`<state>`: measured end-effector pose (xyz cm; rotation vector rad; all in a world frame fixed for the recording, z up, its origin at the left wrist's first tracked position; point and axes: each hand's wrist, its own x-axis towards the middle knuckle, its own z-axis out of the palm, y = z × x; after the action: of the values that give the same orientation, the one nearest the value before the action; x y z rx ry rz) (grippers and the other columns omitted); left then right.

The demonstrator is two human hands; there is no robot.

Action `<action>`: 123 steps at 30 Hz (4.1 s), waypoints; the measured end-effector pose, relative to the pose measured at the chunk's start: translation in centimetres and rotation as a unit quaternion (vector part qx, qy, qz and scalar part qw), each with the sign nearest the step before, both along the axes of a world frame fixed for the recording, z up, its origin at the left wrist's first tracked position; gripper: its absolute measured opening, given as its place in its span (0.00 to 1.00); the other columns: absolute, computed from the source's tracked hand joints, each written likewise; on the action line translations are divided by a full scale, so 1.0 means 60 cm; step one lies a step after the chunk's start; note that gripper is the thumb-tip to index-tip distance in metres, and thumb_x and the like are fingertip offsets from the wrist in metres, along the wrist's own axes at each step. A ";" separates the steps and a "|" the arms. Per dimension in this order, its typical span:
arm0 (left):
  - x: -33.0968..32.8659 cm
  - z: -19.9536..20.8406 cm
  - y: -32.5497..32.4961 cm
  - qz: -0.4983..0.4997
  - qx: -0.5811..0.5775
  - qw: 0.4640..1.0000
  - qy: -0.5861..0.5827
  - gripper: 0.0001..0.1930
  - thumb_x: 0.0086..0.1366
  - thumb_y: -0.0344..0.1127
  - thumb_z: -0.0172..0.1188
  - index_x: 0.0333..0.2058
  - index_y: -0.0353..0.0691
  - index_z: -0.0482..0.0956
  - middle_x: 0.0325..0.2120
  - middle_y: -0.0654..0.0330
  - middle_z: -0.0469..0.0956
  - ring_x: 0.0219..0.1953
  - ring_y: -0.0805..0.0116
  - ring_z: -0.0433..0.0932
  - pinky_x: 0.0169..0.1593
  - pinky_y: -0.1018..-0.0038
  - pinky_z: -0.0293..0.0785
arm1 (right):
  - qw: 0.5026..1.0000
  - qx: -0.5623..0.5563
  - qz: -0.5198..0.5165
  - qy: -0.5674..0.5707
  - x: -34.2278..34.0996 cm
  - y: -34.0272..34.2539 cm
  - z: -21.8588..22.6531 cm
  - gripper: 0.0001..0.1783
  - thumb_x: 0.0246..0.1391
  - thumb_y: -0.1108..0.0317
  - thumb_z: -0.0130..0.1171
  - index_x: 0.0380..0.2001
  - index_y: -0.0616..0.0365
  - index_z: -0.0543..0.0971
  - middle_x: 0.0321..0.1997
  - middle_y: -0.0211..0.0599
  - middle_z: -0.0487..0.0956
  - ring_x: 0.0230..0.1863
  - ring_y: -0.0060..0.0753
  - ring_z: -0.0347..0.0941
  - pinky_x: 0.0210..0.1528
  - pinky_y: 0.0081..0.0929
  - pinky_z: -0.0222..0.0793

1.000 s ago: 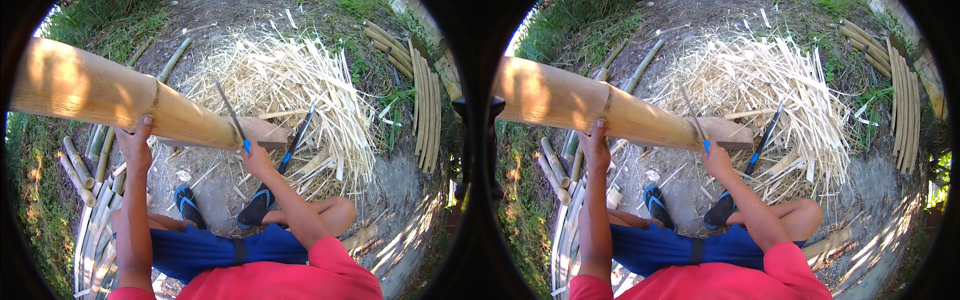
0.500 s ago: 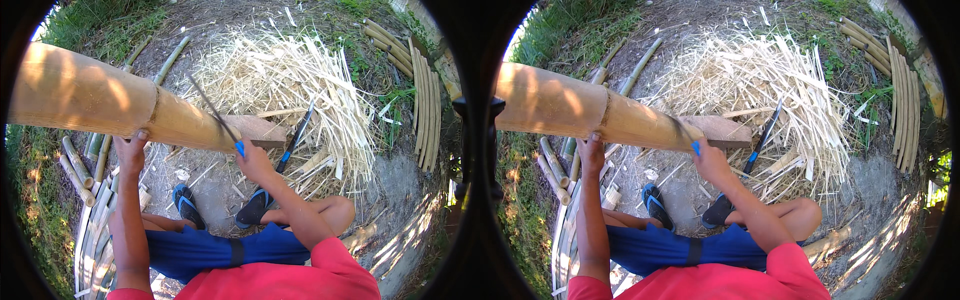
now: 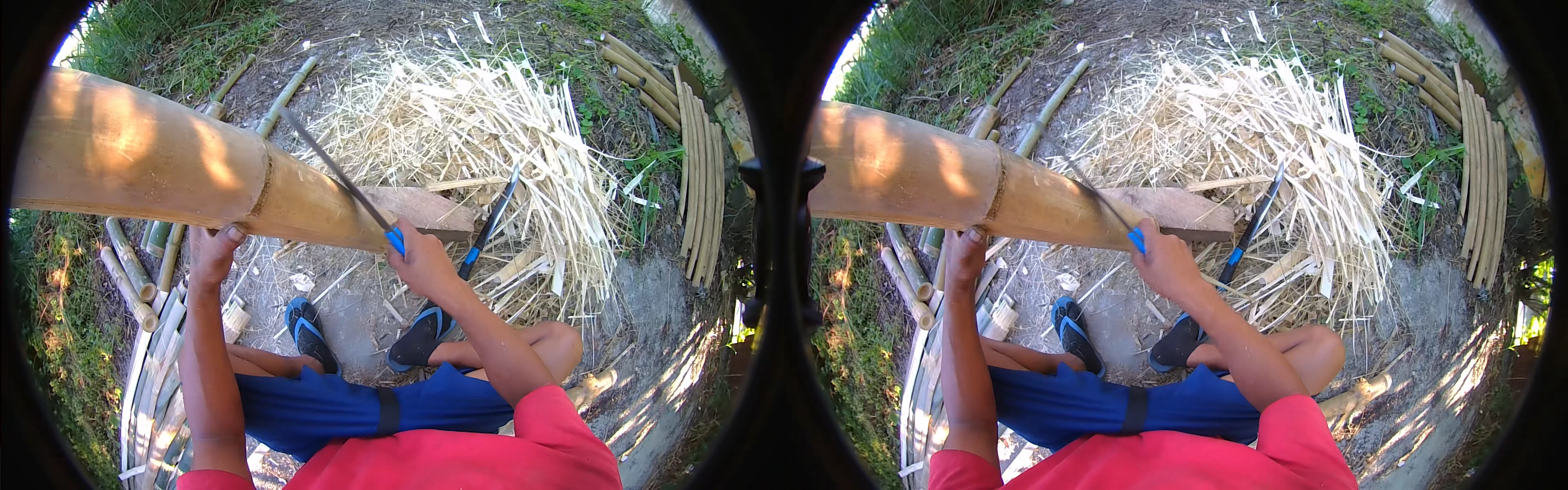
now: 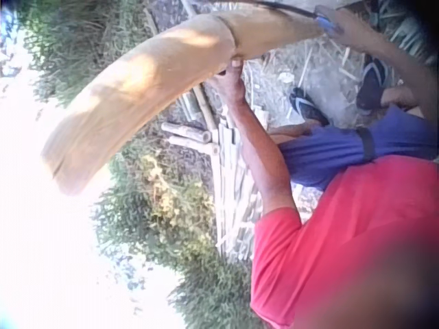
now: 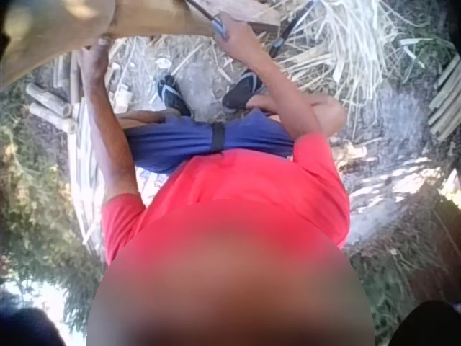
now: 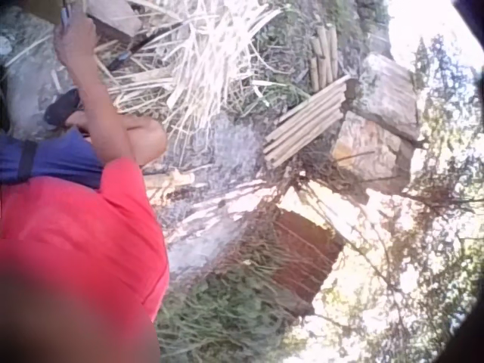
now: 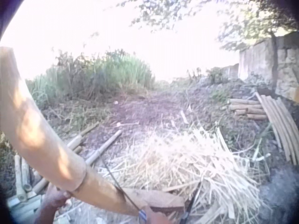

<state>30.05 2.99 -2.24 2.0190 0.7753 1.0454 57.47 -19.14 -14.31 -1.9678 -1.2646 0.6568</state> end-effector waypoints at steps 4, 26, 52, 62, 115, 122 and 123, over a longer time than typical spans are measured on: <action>-0.003 0.003 -0.002 -0.089 -0.139 0.982 -0.086 0.46 0.49 0.62 0.73 0.56 0.30 0.70 0.50 0.55 0.74 0.54 0.63 0.72 0.59 0.63 0.67 | 0.997 0.045 -0.042 -0.034 -0.007 0.000 -0.022 0.16 0.54 0.66 0.60 0.45 0.58 0.72 0.31 0.58 0.80 0.37 0.64 0.78 0.41 0.52 0.73; 0.096 0.028 -0.068 0.081 -0.114 0.924 -0.355 0.46 0.56 0.42 0.72 0.66 0.38 0.52 0.58 0.54 0.65 0.62 0.61 0.65 0.67 0.61 0.60 | 0.985 -0.076 -0.151 -0.019 0.027 -0.035 -0.212 0.21 0.55 0.65 0.58 0.50 0.61 0.70 0.34 0.62 0.80 0.38 0.68 0.78 0.41 0.56 0.71; 0.208 0.031 -0.028 -0.004 -0.062 0.964 -0.258 0.51 0.48 0.52 0.74 0.63 0.34 0.55 0.55 0.50 0.68 0.59 0.58 0.68 0.64 0.62 0.62 | 0.987 -0.018 -0.109 -0.114 0.055 0.004 0.016 0.17 0.62 0.63 0.55 0.47 0.63 0.67 0.29 0.60 0.80 0.33 0.68 0.78 0.37 0.60 0.71; 0.215 0.039 -0.031 0.013 -0.055 0.966 -0.253 0.52 0.47 0.51 0.74 0.64 0.34 0.54 0.55 0.52 0.67 0.58 0.58 0.67 0.63 0.61 0.62 | 0.966 -0.177 -0.125 -0.141 0.057 0.012 -0.038 0.17 0.61 0.65 0.56 0.47 0.63 0.66 0.29 0.59 0.80 0.33 0.67 0.78 0.35 0.58 0.71; 0.065 -0.037 0.037 -0.100 -0.290 0.917 -0.254 0.46 0.56 0.62 0.69 0.65 0.43 0.62 0.60 0.57 0.67 0.64 0.59 0.65 0.64 0.55 0.65 | 0.972 -0.068 -0.225 0.023 0.053 -0.051 -0.244 0.17 0.60 0.59 0.58 0.40 0.63 0.72 0.34 0.62 0.80 0.40 0.68 0.77 0.42 0.54 0.70; 0.040 -0.058 0.060 -0.010 -0.344 0.844 -0.411 0.41 0.59 0.64 0.64 0.64 0.45 0.65 0.58 0.58 0.71 0.61 0.57 0.70 0.63 0.49 0.65 | 0.974 -0.038 -0.222 0.000 -0.015 -0.061 -0.210 0.23 0.56 0.54 0.63 0.42 0.63 0.71 0.32 0.61 0.79 0.38 0.69 0.76 0.42 0.54 0.69; 0.037 -0.057 0.061 -0.024 -0.357 0.828 -0.431 0.43 0.58 0.66 0.63 0.64 0.44 0.64 0.59 0.57 0.70 0.61 0.56 0.69 0.65 0.49 0.63 | 0.977 -0.041 -0.209 0.000 -0.029 -0.055 -0.193 0.24 0.56 0.53 0.63 0.42 0.64 0.71 0.32 0.61 0.79 0.38 0.70 0.76 0.42 0.54 0.69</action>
<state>32.27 6.67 -5.64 0.7793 0.4856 1.2332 55.72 -22.43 -25.89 -2.2088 -0.7910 0.5017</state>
